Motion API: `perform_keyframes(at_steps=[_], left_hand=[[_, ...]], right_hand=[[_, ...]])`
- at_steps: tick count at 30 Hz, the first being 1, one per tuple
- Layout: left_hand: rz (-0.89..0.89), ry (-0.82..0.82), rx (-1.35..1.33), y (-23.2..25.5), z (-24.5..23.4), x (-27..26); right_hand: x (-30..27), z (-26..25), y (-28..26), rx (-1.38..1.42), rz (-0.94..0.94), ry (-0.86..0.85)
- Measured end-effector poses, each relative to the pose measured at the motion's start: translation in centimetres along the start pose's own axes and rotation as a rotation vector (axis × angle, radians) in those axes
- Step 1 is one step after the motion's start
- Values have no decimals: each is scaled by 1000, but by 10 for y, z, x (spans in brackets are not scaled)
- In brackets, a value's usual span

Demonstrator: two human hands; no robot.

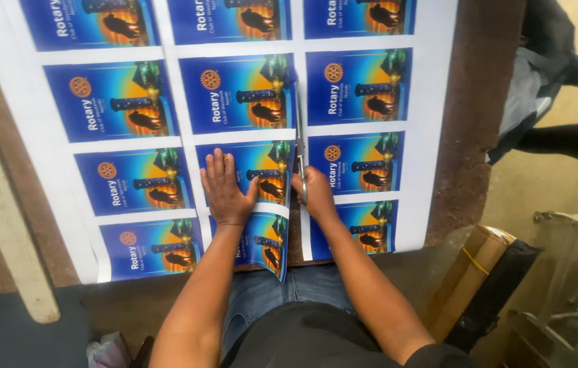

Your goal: The person uses scissors to cut a large sheet of printed paper into individual rectangular cards. They repeatedly cut along the grid lines, separating the cards and letting the cut pieces fall to the floor.

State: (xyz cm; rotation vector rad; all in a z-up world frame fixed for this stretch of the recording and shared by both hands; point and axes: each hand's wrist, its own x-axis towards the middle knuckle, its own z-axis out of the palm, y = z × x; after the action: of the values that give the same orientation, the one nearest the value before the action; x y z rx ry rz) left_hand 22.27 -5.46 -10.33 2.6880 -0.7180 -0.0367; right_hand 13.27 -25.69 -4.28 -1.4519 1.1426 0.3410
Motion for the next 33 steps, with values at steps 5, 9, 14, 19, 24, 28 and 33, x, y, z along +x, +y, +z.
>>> perform_keyframes(at_steps=[5, 9, 14, 19, 24, 28, 33], left_hand=[[-13, -16, -3, 2, -2, 1], [-18, -24, 4, 2, -1, 0], [-29, -53, -6, 2, -3, 0], [-19, -43, 11, 1, -2, 0], [-23, -58, 15, 0, -1, -1], [-34, -69, 16, 1, -2, -3], [-34, -79, 14, 0, 1, -3]], right_hand=[[8, 1, -18, -3, -25, 7], [14, -1, -13, -47, -48, 23], [13, -1, -16, -35, -25, 22], [28, 0, -23, -2, -37, 30], [28, -2, -47, -9, -49, 34], [29, -3, -45, -29, -56, 45], [25, -3, -52, -30, -70, 45]])
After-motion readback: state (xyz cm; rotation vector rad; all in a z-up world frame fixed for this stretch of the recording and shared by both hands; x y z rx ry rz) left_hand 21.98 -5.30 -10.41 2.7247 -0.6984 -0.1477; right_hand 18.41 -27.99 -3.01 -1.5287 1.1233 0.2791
